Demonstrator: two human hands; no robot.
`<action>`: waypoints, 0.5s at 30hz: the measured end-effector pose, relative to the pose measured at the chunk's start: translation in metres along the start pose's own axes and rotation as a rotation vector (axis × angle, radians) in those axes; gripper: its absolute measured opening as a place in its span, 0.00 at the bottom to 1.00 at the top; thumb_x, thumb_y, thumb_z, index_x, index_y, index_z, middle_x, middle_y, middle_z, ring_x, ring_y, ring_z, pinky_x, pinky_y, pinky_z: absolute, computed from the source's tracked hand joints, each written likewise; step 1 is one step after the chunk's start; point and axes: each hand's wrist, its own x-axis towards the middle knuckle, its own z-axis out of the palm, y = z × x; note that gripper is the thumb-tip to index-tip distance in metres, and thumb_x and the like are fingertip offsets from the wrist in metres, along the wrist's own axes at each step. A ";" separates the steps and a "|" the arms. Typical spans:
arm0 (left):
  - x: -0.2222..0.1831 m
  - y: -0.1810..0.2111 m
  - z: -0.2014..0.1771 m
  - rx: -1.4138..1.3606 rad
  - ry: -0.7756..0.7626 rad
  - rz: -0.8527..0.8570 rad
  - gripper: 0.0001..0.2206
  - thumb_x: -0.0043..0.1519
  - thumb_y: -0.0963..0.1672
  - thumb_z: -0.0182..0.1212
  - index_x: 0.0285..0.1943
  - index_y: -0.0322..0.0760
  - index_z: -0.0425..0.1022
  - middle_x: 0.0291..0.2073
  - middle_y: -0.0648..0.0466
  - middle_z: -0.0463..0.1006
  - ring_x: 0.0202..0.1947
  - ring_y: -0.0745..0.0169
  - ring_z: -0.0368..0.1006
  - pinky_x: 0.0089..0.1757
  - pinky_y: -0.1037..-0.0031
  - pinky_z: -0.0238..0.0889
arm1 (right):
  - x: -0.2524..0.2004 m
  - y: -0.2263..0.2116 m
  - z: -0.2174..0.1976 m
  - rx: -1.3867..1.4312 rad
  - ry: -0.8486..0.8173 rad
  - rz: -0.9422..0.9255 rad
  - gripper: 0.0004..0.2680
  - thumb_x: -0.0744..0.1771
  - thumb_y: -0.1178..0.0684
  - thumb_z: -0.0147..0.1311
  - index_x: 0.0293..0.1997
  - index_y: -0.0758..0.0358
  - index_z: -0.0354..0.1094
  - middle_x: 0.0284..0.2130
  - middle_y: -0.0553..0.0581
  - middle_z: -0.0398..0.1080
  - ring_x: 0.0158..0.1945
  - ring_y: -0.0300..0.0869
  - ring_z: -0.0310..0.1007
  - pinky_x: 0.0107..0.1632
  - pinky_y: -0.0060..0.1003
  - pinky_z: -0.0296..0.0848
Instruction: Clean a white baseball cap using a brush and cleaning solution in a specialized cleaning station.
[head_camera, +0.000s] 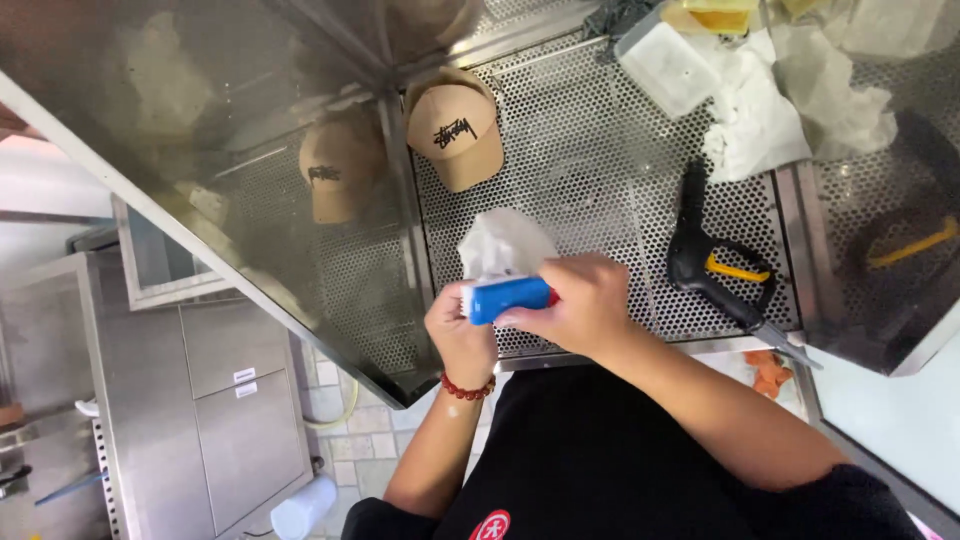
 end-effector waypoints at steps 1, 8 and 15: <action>-0.005 0.002 -0.004 0.002 -0.004 -0.005 0.03 0.63 0.35 0.62 0.43 0.26 0.75 0.37 0.51 0.82 0.37 0.69 0.76 0.43 0.78 0.71 | -0.013 0.016 0.002 -0.001 0.001 0.007 0.23 0.54 0.33 0.71 0.16 0.60 0.57 0.12 0.54 0.62 0.15 0.48 0.65 0.22 0.43 0.62; -0.010 0.029 0.007 0.442 -0.051 0.101 0.03 0.57 0.35 0.63 0.37 0.25 0.79 0.28 0.54 0.80 0.31 0.73 0.73 0.35 0.80 0.68 | -0.009 0.017 -0.009 -0.130 -0.035 -0.039 0.24 0.54 0.28 0.69 0.17 0.58 0.61 0.13 0.53 0.64 0.16 0.47 0.67 0.23 0.42 0.65; -0.010 0.048 0.019 0.432 -0.069 0.103 0.04 0.58 0.35 0.64 0.40 0.26 0.80 0.31 0.53 0.82 0.33 0.72 0.76 0.37 0.81 0.70 | 0.007 0.003 -0.011 -0.074 -0.009 -0.162 0.23 0.56 0.29 0.68 0.17 0.57 0.62 0.13 0.53 0.63 0.17 0.48 0.67 0.25 0.42 0.65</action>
